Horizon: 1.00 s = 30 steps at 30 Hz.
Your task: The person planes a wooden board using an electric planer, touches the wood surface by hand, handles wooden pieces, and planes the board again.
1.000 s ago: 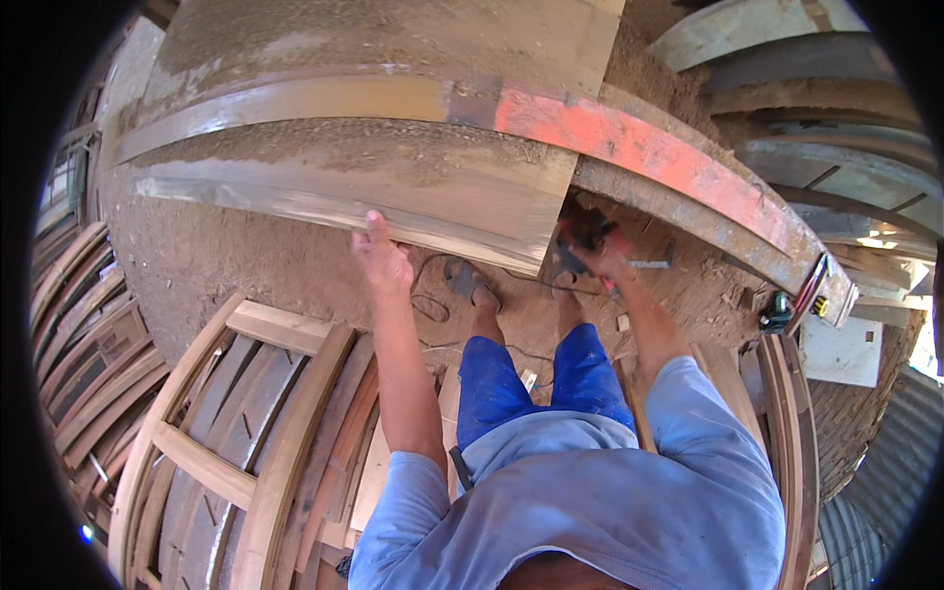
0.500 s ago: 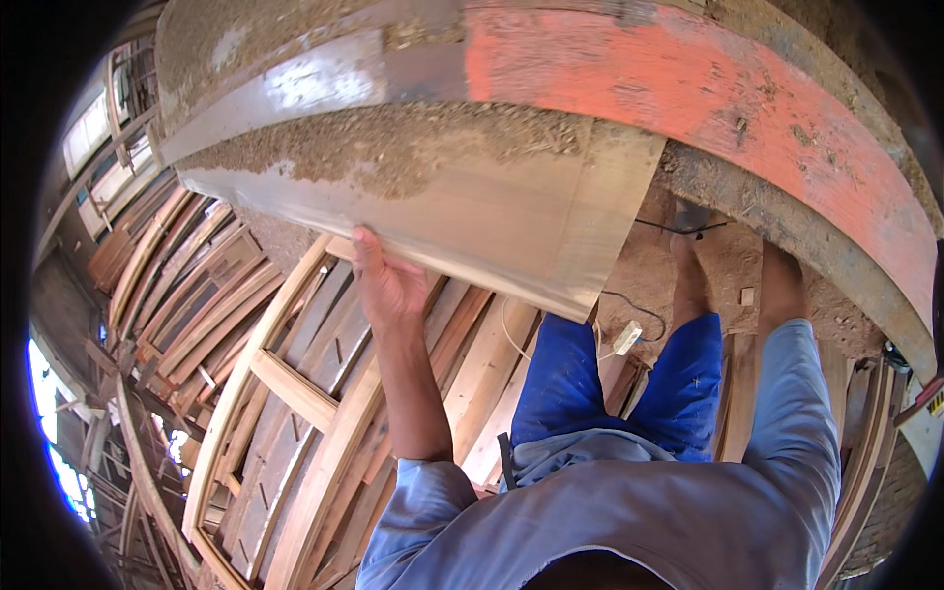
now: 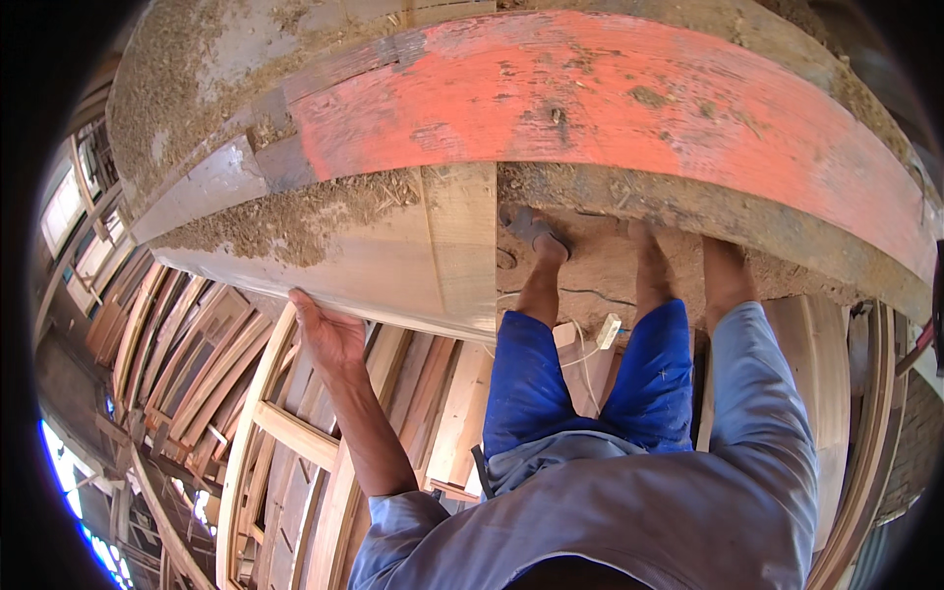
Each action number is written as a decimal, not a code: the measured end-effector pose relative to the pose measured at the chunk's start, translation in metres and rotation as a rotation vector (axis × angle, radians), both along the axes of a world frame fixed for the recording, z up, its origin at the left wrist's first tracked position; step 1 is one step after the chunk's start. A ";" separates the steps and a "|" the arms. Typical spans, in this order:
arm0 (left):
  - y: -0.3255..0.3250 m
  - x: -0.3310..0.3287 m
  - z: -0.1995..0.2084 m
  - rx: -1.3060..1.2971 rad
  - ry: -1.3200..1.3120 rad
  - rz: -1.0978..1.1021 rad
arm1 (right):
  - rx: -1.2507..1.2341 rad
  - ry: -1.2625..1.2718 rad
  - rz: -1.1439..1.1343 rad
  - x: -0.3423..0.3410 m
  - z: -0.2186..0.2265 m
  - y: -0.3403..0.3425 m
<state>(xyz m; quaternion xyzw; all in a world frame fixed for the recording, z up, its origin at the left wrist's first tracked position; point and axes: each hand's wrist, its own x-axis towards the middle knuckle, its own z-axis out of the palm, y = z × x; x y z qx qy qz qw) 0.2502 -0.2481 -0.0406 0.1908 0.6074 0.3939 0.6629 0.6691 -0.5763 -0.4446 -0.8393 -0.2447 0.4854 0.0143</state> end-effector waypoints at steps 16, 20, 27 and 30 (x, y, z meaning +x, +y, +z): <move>0.006 0.039 -0.028 -0.012 0.043 0.047 | 0.013 0.084 0.104 -0.097 0.230 -0.090; -0.041 0.046 -0.044 -0.063 0.076 -0.194 | 0.210 0.054 0.103 -0.113 0.300 -0.054; -0.189 0.025 -0.034 0.563 0.021 -1.448 | 0.411 0.050 0.325 -0.149 0.394 0.013; -0.168 -0.001 0.006 0.414 0.049 -1.497 | 0.328 0.221 0.444 -0.171 0.452 0.058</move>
